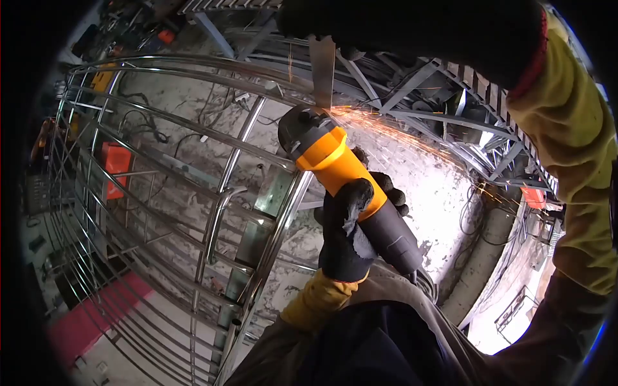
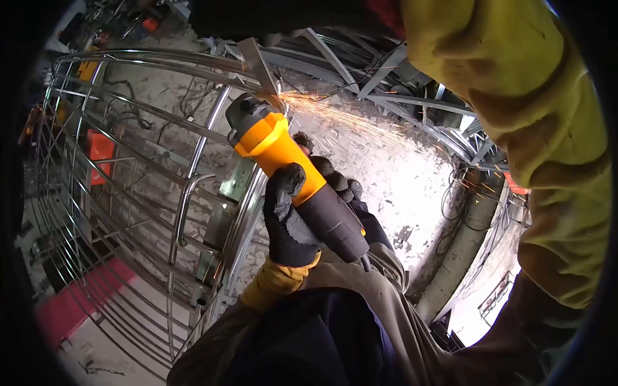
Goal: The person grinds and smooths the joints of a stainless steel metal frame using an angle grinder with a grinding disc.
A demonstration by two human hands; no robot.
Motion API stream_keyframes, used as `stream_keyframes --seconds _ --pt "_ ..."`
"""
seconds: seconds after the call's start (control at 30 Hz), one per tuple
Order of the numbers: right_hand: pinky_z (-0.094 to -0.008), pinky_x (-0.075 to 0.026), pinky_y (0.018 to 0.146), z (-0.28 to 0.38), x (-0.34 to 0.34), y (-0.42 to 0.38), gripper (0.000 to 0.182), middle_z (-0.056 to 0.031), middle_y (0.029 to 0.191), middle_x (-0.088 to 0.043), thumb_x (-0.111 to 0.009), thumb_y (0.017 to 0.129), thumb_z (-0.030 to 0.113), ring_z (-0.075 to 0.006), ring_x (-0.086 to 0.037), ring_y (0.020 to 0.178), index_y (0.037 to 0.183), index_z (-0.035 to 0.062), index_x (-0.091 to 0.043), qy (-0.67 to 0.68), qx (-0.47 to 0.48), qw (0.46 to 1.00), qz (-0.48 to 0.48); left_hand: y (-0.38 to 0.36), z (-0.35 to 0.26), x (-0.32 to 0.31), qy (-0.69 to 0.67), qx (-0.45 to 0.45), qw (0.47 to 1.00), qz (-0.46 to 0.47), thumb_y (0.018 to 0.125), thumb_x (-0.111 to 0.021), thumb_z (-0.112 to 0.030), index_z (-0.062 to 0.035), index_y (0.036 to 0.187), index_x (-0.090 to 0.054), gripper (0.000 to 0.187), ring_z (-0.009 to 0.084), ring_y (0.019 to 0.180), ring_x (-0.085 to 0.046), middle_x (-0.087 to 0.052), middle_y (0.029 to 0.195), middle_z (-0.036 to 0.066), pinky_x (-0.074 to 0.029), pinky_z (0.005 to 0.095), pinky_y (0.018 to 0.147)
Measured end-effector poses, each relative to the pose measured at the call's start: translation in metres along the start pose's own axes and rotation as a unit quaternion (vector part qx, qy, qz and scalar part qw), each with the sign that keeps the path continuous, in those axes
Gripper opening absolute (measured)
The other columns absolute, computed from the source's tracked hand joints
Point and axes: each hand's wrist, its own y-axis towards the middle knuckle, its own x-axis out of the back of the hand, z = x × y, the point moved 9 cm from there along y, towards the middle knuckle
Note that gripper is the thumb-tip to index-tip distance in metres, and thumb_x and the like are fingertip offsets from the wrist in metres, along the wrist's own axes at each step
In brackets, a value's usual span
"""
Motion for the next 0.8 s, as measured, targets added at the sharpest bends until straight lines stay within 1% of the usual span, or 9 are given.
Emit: stream_keyframes --seconds 0.07,0.2,0.3,0.37,0.5,0.57,0.6,0.67,0.8 --pt "-0.0400 -0.053 0.062 -0.010 -0.028 0.001 0.011 -0.0104 0.071 -0.057 -0.069 0.083 0.007 -0.0287 -0.063 0.068 0.085 0.0022 -0.060 0.079 -0.060 0.978 0.183 -0.002 0.003 -0.006 -0.012 0.009 1.000 -0.005 0.098 -0.069 -0.020 -0.0135 0.150 -0.045 0.058 0.0297 0.097 -0.071 -0.068 0.111 0.011 -0.059 0.0486 0.089" --pt "-0.0405 -0.053 0.059 -0.009 -0.024 0.000 0.011 -0.0114 0.070 -0.057 -0.070 0.081 0.007 -0.0291 -0.064 0.068 0.081 0.0020 -0.060 0.046 -0.040 0.992 0.111 -0.005 0.006 -0.008 0.029 0.006 0.999 -0.023 0.098 -0.069 -0.019 -0.0129 0.151 -0.044 0.059 0.0298 0.098 -0.071 -0.068 0.111 0.012 -0.059 0.0482 0.088" --pt "-0.0412 -0.053 0.058 -0.016 -0.015 0.001 0.011 -0.0128 0.069 -0.058 -0.070 0.081 0.006 -0.0296 -0.065 0.068 0.079 0.0013 -0.060 0.206 -0.073 0.975 0.030 -0.004 0.007 -0.010 0.006 0.009 1.000 -0.013 0.098 -0.069 -0.020 -0.0125 0.151 -0.043 0.059 0.0306 0.098 -0.071 -0.068 0.112 0.012 -0.059 0.0480 0.089" --pt "-0.0414 -0.052 0.057 -0.012 -0.023 0.004 0.011 -0.0128 0.067 -0.056 -0.069 0.081 0.005 -0.0295 -0.064 0.066 0.079 -0.0002 -0.060 0.093 -0.081 0.984 0.131 -0.005 0.016 -0.010 -0.028 0.044 0.999 -0.002 0.099 -0.069 -0.021 -0.0128 0.151 -0.043 0.059 0.0309 0.098 -0.071 -0.068 0.111 0.012 -0.060 0.0477 0.088" --pt "-0.0417 -0.051 0.056 -0.019 -0.028 0.002 0.010 -0.0131 0.065 -0.054 -0.068 0.082 0.003 -0.0295 -0.062 0.062 0.080 -0.0017 -0.060 0.189 -0.133 0.961 0.149 -0.003 0.006 -0.008 0.029 -0.001 0.999 -0.029 0.098 -0.069 -0.023 -0.0136 0.150 -0.044 0.058 0.0299 0.095 -0.071 -0.069 0.110 0.012 -0.060 0.0479 0.086" --pt "-0.0419 -0.050 0.053 -0.033 -0.024 -0.006 0.010 -0.0142 0.064 -0.053 -0.067 0.081 0.002 -0.0293 -0.060 0.059 0.079 -0.0023 -0.058 0.367 -0.300 0.859 0.195 0.002 0.002 -0.004 0.006 -0.004 1.000 -0.001 0.099 -0.067 -0.021 -0.0138 0.150 -0.044 0.057 0.0295 0.095 -0.071 -0.069 0.110 0.012 -0.060 0.0468 0.087" --pt "-0.0419 -0.050 0.053 -0.034 -0.031 -0.008 0.010 -0.0142 0.064 -0.053 -0.067 0.081 0.002 -0.0293 -0.060 0.059 0.079 -0.0023 -0.058 0.368 -0.299 0.859 0.194 0.001 0.001 -0.004 0.005 -0.001 1.000 -0.002 0.099 -0.067 -0.020 -0.0139 0.150 -0.044 0.056 0.0295 0.096 -0.071 -0.069 0.110 0.012 -0.060 0.0463 0.087" --pt "-0.0423 -0.048 0.052 -0.017 -0.030 0.001 0.011 -0.0141 0.065 -0.052 -0.067 0.080 0.002 -0.0292 -0.059 0.059 0.079 -0.0014 -0.057 0.193 -0.110 0.964 0.143 -0.001 0.007 -0.006 0.008 0.008 1.000 -0.007 0.099 -0.067 -0.021 -0.0137 0.150 -0.044 0.057 0.0292 0.095 -0.071 -0.069 0.111 0.012 -0.060 0.0461 0.087" --pt "-0.0418 -0.047 0.050 -0.018 -0.020 0.000 0.012 -0.0131 0.066 -0.051 -0.067 0.080 0.002 -0.0291 -0.058 0.058 0.079 -0.0001 -0.055 0.165 -0.105 0.978 0.078 -0.006 0.010 -0.005 0.019 0.015 0.999 -0.043 0.099 -0.067 -0.019 -0.0128 0.150 -0.044 0.057 0.0288 0.095 -0.072 -0.069 0.112 0.012 -0.060 0.0466 0.087"
